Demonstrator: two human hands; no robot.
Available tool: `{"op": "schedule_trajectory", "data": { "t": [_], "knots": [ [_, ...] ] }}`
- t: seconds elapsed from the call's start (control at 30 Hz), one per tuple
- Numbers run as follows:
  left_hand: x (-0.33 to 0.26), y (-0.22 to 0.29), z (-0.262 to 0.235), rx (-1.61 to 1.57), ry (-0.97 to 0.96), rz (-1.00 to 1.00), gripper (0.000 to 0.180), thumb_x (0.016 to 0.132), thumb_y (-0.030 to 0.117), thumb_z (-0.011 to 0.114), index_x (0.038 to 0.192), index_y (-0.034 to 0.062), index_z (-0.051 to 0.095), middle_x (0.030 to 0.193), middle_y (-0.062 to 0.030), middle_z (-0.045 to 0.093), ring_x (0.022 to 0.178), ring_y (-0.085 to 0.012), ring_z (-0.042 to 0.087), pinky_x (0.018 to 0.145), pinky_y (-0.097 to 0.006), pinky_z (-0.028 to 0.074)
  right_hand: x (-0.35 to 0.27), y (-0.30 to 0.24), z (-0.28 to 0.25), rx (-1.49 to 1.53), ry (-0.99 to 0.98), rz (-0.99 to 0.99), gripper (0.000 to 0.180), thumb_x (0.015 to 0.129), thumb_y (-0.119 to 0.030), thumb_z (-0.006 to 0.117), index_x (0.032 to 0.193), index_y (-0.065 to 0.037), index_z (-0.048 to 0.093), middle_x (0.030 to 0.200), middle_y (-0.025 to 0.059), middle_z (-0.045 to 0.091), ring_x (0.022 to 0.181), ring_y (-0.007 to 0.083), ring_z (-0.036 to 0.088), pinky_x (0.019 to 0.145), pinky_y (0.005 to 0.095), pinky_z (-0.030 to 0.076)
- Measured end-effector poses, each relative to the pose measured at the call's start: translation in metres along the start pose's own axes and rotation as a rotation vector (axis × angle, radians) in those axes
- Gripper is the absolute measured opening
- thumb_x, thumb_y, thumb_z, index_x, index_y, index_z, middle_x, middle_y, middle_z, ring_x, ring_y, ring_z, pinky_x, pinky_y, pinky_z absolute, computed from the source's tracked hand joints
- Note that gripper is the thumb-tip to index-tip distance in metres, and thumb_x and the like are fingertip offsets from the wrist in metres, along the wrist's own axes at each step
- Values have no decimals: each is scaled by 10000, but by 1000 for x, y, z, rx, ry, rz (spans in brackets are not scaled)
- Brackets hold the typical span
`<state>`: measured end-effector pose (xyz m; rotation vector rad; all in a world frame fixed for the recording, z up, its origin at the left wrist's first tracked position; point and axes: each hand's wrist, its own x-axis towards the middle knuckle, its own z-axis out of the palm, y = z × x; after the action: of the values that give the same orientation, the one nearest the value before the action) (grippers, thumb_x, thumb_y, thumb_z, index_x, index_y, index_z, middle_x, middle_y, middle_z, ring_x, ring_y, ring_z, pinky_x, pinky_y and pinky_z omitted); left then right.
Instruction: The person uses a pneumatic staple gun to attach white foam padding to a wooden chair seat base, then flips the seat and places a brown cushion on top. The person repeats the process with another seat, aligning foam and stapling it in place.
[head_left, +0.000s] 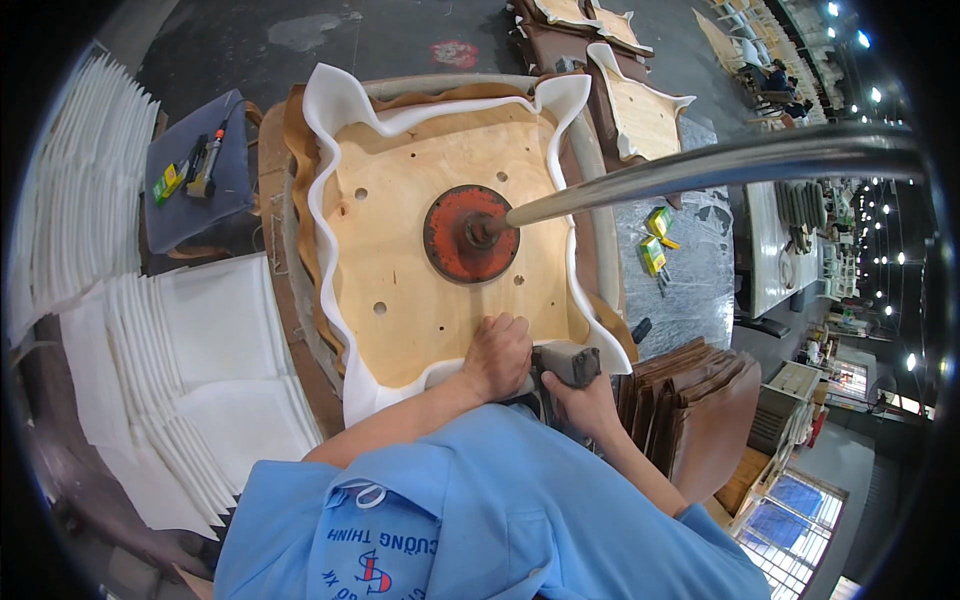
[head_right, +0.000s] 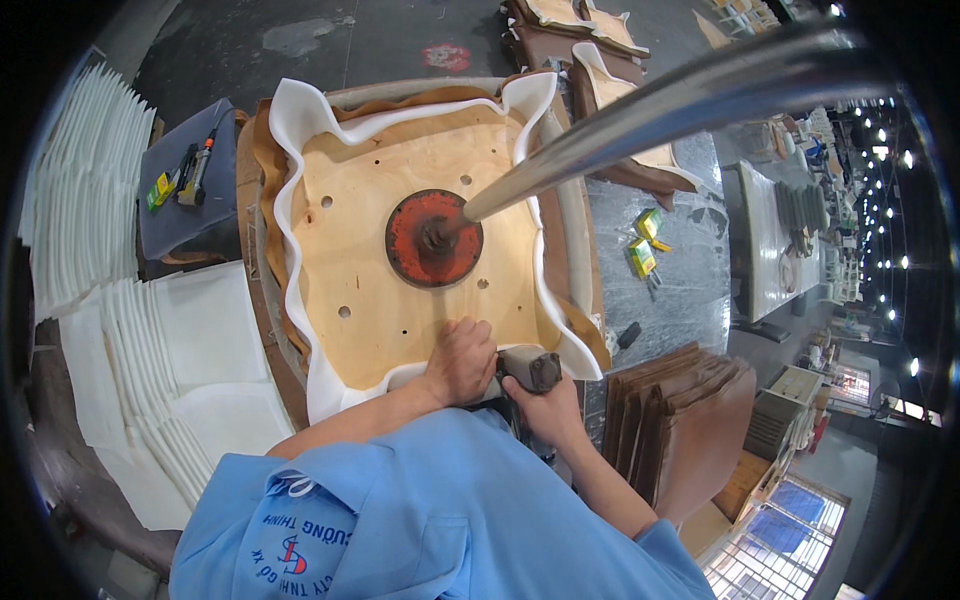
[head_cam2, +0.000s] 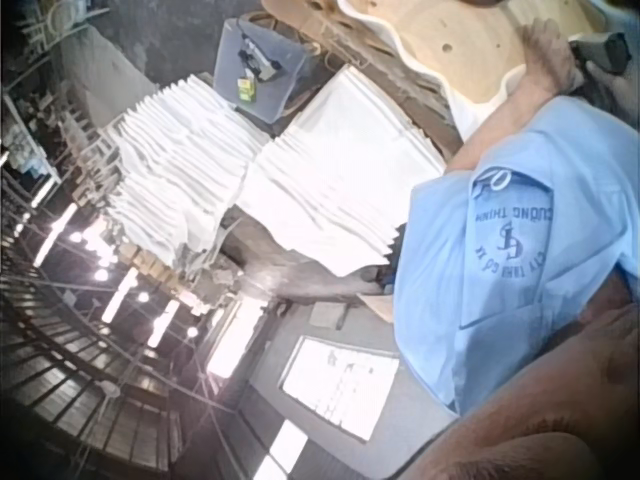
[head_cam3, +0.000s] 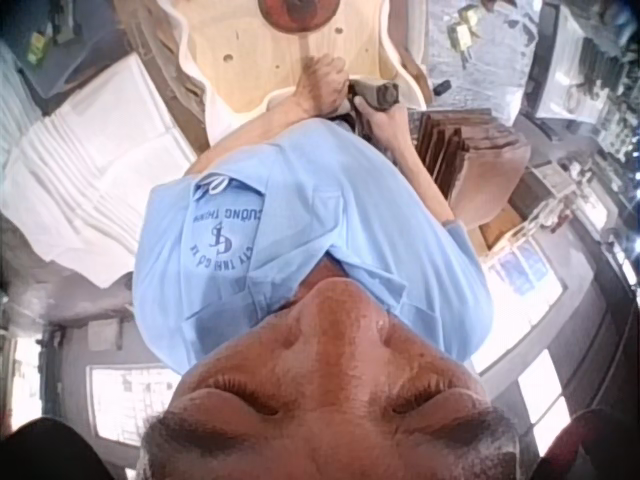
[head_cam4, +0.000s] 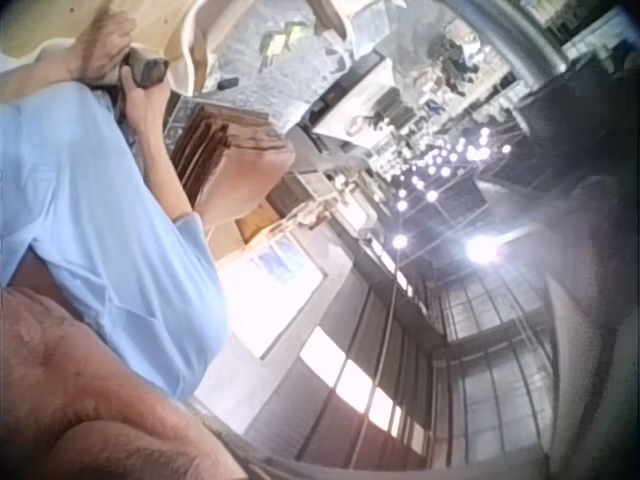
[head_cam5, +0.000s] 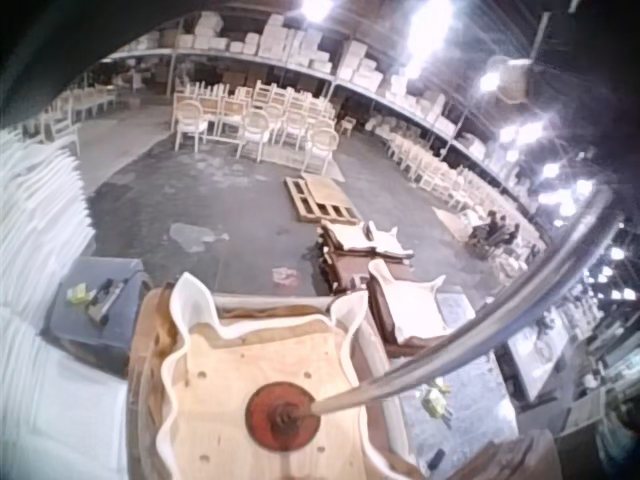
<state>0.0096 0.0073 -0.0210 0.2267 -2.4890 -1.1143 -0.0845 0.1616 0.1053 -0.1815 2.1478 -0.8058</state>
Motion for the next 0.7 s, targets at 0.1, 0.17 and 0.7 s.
{"op": "schedule_trajectory", "data": {
  "t": [0.1,0.17,0.7],
  "knots": [
    [5,-4,-8,67,-120,-49,155,912,205,722,872,57,702,899,-134,634,921,-359,632,844,-498,480,6,11,1,-107,26,-176,368,980,-214,892,1240,-2,738,927,78,772,681,157,713,610,350,572],
    [12,-6,-32,-104,-221,-253,221,955,245,728,939,25,720,897,-167,678,925,-383,679,856,-499,520,10,13,0,-125,52,-288,394,976,-223,897,1268,-10,740,960,88,784,697,159,723,624,349,588],
    [-41,10,-94,443,-686,-126,187,936,205,724,968,54,829,1066,-181,751,1017,-382,718,923,-514,551,18,-14,-31,-192,26,-106,344,948,-243,880,1124,20,745,797,109,760,607,206,723,572,389,577]
  ]
}}
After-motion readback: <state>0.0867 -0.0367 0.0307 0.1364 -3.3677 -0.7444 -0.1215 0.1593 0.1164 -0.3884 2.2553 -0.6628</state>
